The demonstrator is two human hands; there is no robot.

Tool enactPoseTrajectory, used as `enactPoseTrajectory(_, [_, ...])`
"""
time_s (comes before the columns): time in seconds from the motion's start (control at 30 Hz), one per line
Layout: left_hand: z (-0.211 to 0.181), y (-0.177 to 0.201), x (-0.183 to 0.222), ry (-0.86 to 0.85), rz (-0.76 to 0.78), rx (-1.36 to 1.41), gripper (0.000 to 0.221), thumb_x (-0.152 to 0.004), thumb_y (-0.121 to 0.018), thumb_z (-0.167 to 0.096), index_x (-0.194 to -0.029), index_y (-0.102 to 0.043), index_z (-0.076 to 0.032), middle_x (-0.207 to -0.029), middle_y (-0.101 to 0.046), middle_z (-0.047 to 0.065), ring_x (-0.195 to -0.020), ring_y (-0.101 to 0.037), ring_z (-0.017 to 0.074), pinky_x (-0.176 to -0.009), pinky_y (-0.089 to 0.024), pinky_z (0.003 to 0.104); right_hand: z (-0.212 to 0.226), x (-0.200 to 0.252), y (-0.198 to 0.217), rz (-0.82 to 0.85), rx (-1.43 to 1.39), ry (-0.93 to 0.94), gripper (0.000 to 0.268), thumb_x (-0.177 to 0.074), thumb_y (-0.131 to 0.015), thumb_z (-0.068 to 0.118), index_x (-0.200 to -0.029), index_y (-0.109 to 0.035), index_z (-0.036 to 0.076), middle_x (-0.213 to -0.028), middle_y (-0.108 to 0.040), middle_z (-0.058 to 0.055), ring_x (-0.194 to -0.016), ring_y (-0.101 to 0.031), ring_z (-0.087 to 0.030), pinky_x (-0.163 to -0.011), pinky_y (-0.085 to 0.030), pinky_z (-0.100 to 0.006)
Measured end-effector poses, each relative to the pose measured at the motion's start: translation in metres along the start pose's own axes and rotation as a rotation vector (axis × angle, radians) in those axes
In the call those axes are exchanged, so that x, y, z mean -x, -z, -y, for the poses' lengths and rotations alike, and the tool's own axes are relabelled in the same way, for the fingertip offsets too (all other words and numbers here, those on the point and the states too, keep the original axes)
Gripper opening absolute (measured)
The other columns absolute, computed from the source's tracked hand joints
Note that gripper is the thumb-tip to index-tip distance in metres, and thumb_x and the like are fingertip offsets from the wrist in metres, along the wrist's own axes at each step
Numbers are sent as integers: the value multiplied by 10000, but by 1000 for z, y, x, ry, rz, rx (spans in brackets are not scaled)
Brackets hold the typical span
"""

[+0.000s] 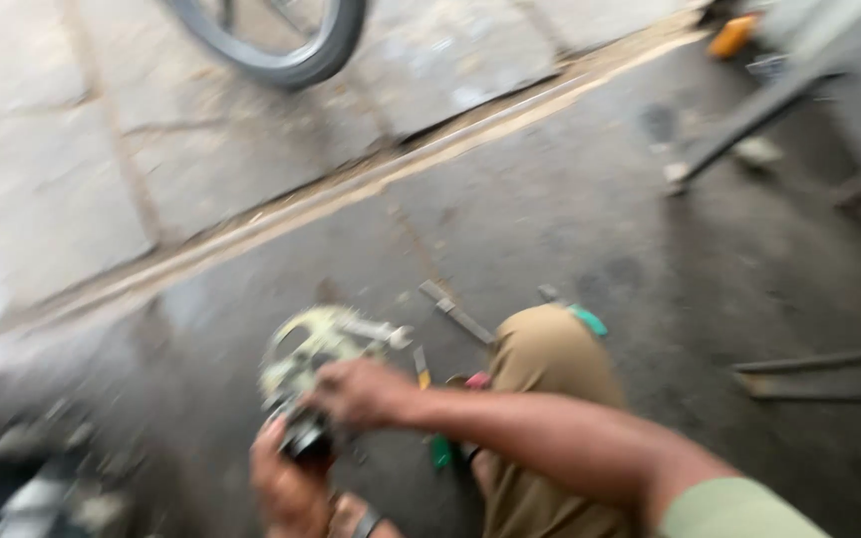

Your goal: Disassembling and cleaning a motorcycle carburetor using tools.

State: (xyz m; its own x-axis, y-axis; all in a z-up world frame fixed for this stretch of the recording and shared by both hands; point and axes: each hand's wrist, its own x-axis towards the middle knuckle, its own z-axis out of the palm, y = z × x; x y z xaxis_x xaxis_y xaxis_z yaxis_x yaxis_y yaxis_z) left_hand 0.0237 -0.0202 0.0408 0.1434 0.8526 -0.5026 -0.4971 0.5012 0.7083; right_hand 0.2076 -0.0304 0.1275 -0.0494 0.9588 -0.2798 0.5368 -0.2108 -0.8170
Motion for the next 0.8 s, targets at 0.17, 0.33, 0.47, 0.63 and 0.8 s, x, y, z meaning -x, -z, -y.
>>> enactPoseTrajectory(0.17, [-23, -25, 40, -87, 27, 20, 399, -932, -586, -258, -1285, -589, -71, -1013, -630, 63, -850, -624, 182, -683, -526, 337, -1, -3, -13, -102, -23, 108, 334, -952, -684, 347, -842, -702, 31, -784, -669, -194, -706, -677, -348, -651, -516, -464])
enactPoseTrajectory(0.33, [-40, -40, 57, -5, 142, 39, 322, -952, -551, -327, -1157, -589, -82, -959, -671, 69, -746, -631, 167, -577, -505, 342, 5, 9, -6, -250, 47, 446, 109, -899, -650, 75, -984, -673, 12, -959, -703, -151, -876, -695, -340, -718, -537, -424])
enactPoseTrajectory(0.47, [-45, -40, 59, 67, 80, 54, 322, -943, -556, -345, -1148, -595, -100, -938, -674, 52, -745, -634, 161, -582, -518, 327, 20, 7, 0, -147, -61, 389, 176, -872, -736, 155, -971, -673, 25, -915, -697, -142, -839, -717, -302, -708, -556, -385])
enactPoseTrajectory(0.63, [-47, -44, 63, 32, 86, 35, 335, -935, -551, -341, -1178, -591, -114, -958, -678, 37, -765, -651, 152, -589, -525, 326, 18, 6, 0, -141, 131, 227, 263, -929, -781, 237, -880, -658, 10, -854, -659, -151, -806, -657, -340, -698, -503, -447])
enactPoseTrajectory(0.8, [-47, -43, 63, 30, 114, 56, 338, -944, -546, -348, -1189, -580, -118, -941, -666, 47, -757, -659, 158, -582, -527, 325, 7, 3, -3, -160, 93, 481, 170, -912, -745, 154, -948, -637, 28, -913, -667, -124, -838, -670, -307, -706, -530, -415])
